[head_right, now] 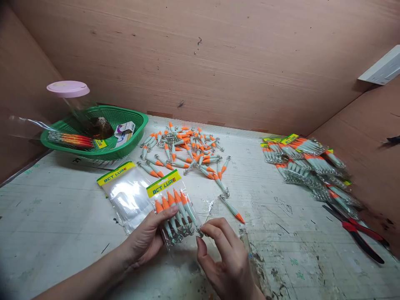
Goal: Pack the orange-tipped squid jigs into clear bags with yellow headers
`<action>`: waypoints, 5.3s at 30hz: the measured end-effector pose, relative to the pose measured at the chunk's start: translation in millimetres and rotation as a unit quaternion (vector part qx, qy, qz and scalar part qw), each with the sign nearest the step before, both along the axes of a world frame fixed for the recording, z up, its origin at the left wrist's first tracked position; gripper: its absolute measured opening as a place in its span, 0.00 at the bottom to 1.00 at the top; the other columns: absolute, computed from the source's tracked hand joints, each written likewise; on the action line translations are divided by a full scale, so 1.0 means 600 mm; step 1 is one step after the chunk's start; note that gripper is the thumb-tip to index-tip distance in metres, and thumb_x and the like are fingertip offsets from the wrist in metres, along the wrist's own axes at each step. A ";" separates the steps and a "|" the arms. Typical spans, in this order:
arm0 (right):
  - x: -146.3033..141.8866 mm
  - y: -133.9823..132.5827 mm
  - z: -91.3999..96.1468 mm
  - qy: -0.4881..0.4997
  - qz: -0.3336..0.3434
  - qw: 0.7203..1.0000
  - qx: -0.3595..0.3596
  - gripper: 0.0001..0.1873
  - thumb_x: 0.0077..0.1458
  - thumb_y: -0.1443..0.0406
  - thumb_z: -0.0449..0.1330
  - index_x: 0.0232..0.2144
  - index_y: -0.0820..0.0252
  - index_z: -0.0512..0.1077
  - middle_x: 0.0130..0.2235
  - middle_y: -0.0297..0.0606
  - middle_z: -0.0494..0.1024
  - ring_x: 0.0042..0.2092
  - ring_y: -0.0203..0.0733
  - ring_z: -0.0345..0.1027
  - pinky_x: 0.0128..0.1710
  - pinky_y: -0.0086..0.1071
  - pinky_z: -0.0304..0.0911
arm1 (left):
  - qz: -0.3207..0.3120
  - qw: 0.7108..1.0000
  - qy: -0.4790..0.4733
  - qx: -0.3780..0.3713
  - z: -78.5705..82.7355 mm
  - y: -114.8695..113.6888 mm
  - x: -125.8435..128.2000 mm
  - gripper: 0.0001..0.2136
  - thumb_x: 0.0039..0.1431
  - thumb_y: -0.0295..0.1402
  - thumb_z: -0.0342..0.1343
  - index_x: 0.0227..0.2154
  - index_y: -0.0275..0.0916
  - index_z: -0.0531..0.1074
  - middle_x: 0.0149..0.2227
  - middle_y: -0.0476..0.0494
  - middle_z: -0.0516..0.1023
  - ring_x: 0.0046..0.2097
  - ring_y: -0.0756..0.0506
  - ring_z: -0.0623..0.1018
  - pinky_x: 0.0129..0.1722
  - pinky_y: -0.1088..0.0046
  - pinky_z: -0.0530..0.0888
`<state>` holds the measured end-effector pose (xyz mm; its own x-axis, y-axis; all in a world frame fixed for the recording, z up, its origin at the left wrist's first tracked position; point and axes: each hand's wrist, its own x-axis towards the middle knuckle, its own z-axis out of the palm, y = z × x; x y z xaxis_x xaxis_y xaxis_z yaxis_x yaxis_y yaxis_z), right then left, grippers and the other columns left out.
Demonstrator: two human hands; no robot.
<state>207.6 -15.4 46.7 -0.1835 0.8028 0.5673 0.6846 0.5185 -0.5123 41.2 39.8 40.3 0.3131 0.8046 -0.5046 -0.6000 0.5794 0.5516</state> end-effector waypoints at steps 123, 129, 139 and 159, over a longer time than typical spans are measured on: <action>0.002 -0.015 -0.085 -0.187 -0.024 0.982 0.009 0.15 0.61 0.73 0.44 0.28 0.62 0.68 0.26 0.39 0.68 0.28 0.39 0.59 0.25 0.30 0.56 | -0.252 0.371 0.613 0.651 -0.082 -0.023 0.006 0.27 0.57 0.24 0.45 0.61 0.34 0.53 0.63 0.36 0.55 0.65 0.38 0.52 0.60 0.52 0.55; -0.004 -0.009 -0.096 -0.205 -0.027 0.977 0.046 0.15 0.59 0.75 0.46 0.24 0.60 0.65 0.25 0.37 0.66 0.28 0.38 0.58 0.24 0.30 0.54 | -0.301 0.360 0.596 0.651 -0.076 -0.012 0.002 0.30 0.56 0.23 0.44 0.62 0.35 0.49 0.64 0.35 0.53 0.64 0.38 0.52 0.59 0.55 0.58; 0.004 0.005 -0.073 -0.194 0.017 0.981 0.021 0.12 0.62 0.70 0.46 0.27 0.60 0.65 0.27 0.36 0.67 0.27 0.36 0.60 0.24 0.28 0.53 | -0.191 0.422 0.697 0.547 -0.049 -0.064 -0.028 0.34 0.51 0.30 0.55 0.61 0.35 0.49 0.61 0.28 0.58 0.61 0.34 0.60 0.55 0.54 0.63; -0.006 0.018 -0.085 -0.172 0.042 0.984 0.016 0.14 0.62 0.72 0.46 0.25 0.61 0.64 0.25 0.35 0.65 0.26 0.36 0.57 0.24 0.29 0.49 | -0.106 0.468 0.712 0.513 -0.065 -0.079 0.003 0.22 0.56 0.28 0.50 0.55 0.38 0.60 0.61 0.34 0.59 0.63 0.36 0.56 0.56 0.51 0.63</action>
<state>204.2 -4.5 -4.4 -0.4331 0.7599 0.4847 0.7691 0.5920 -0.2409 43.2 -7.4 1.2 0.3741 0.8793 0.2948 0.8101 -0.4646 0.3576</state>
